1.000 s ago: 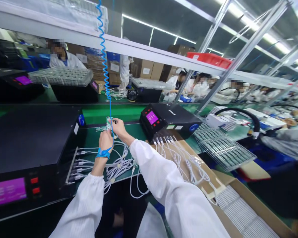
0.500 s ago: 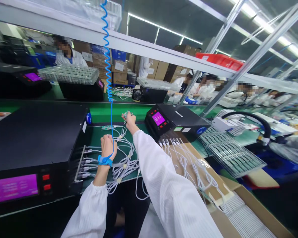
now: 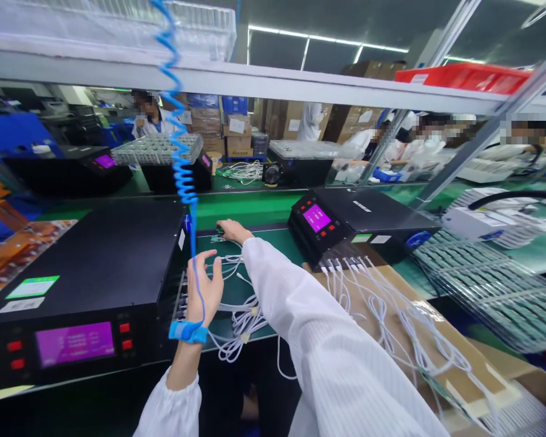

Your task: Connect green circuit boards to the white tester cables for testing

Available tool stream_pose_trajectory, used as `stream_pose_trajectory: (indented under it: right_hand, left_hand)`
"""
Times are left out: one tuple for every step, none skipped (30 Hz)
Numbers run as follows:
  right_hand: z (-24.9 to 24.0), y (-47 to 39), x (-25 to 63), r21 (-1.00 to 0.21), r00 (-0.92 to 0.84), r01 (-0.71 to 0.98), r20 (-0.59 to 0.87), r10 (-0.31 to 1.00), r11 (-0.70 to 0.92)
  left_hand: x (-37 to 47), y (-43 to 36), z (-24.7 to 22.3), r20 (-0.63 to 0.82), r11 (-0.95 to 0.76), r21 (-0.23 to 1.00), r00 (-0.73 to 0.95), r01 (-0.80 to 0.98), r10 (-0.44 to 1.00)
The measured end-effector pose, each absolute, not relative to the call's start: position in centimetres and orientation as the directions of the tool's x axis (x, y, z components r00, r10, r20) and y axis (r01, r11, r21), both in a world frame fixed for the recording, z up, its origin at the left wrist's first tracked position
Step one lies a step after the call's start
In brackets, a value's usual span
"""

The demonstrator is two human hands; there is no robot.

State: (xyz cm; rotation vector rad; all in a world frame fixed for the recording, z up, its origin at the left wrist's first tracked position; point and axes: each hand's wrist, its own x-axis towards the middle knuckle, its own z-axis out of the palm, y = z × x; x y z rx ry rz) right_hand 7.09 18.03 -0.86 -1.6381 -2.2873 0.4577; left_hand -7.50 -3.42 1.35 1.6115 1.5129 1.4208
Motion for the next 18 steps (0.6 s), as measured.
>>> stream_pose_trajectory:
  right_hand:
    - [-0.7,17.8,7.2,-0.364,-0.346,0.869,0.036,0.938,0.335]
    - [-0.5,17.6,7.5,-0.314,-0.377,0.877,0.024,0.926,0.365]
    - [-0.3,17.2,7.7,-0.267,-0.404,0.880,0.013,0.914,0.393]
    - [-0.1,16.8,8.0,-0.225,-0.429,0.880,0.001,0.903,0.418]
    - [0.1,16.4,8.2,-0.188,-0.450,0.878,-0.014,0.893,0.440]
    - [0.3,16.0,8.4,-0.154,-0.466,0.876,-0.028,0.884,0.457]
    - [0.6,15.7,8.5,-0.125,-0.477,0.874,-0.041,0.878,0.469]
    - [0.8,15.4,8.5,-0.099,-0.483,0.873,-0.046,0.874,0.477]
    - [1.0,15.1,8.5,-0.078,-0.487,0.872,-0.043,0.872,0.483]
    - [1.2,14.9,8.4,-0.061,-0.491,0.870,-0.031,0.871,0.489]
    - [1.4,14.7,8.4,-0.046,-0.495,0.868,-0.015,0.868,0.494]
    - [1.6,14.5,8.3,-0.035,-0.500,0.865,0.003,0.866,0.500]
    - [1.8,14.3,8.4,-0.025,-0.505,0.863,0.020,0.863,0.505]
    - [2.1,14.0,8.5,-0.017,-0.509,0.860,0.035,0.860,0.510]
    - [2.5,13.6,8.7,-0.009,-0.511,0.859,0.046,0.858,0.512]
    - [2.9,13.2,9.0,0.000,-0.510,0.860,0.062,0.858,0.511]
    - [3.3,12.6,9.5,0.010,-0.509,0.860,0.085,0.856,0.510]
    - [3.8,12.0,10.0,0.020,-0.511,0.859,0.113,0.852,0.512]
  left_hand:
    - [-7.3,-3.2,1.7,0.300,-0.235,0.921,-0.178,0.310,0.937]
    - [-7.0,-2.9,2.0,0.270,-0.223,0.946,-0.190,0.235,0.944]
    - [-6.6,-2.6,2.2,0.252,-0.218,0.960,-0.202,0.177,0.946]
    - [-6.1,-2.4,2.4,0.245,-0.220,0.966,-0.215,0.136,0.945]
    - [-5.5,-2.1,2.6,0.240,-0.220,0.969,-0.227,0.108,0.944]
    - [-4.9,-2.0,2.7,0.229,-0.215,0.973,-0.236,0.086,0.944]
    - [-4.4,-1.9,2.7,0.215,-0.204,0.977,-0.236,0.069,0.948]
    - [-4.0,-1.8,2.7,0.201,-0.194,0.980,-0.230,0.055,0.952]
    - [-3.7,-1.8,2.6,0.190,-0.185,0.982,-0.223,0.045,0.956]
    - [-3.6,-1.7,2.5,0.183,-0.179,0.983,-0.218,0.040,0.959]
    - [-3.7,-1.6,2.3,0.179,-0.175,0.984,-0.219,0.037,0.959]
    - [-3.9,-1.4,2.2,0.177,-0.174,0.984,-0.230,0.037,0.957]
    - [-4.1,-1.1,2.1,0.172,-0.169,0.985,-0.249,0.034,0.953]
    - [-4.4,-0.7,2.1,0.163,-0.162,0.986,-0.272,0.028,0.948]
    - [-4.6,-0.2,2.2,0.152,-0.153,0.988,-0.294,0.019,0.944]
    - [-4.7,0.3,2.3,0.136,-0.142,0.990,-0.313,0.004,0.940]
    - [-4.7,0.9,2.4,0.115,-0.127,0.992,-0.327,-0.017,0.938]
    - [-4.5,1.5,2.6,0.086,-0.107,0.993,-0.330,-0.046,0.940]
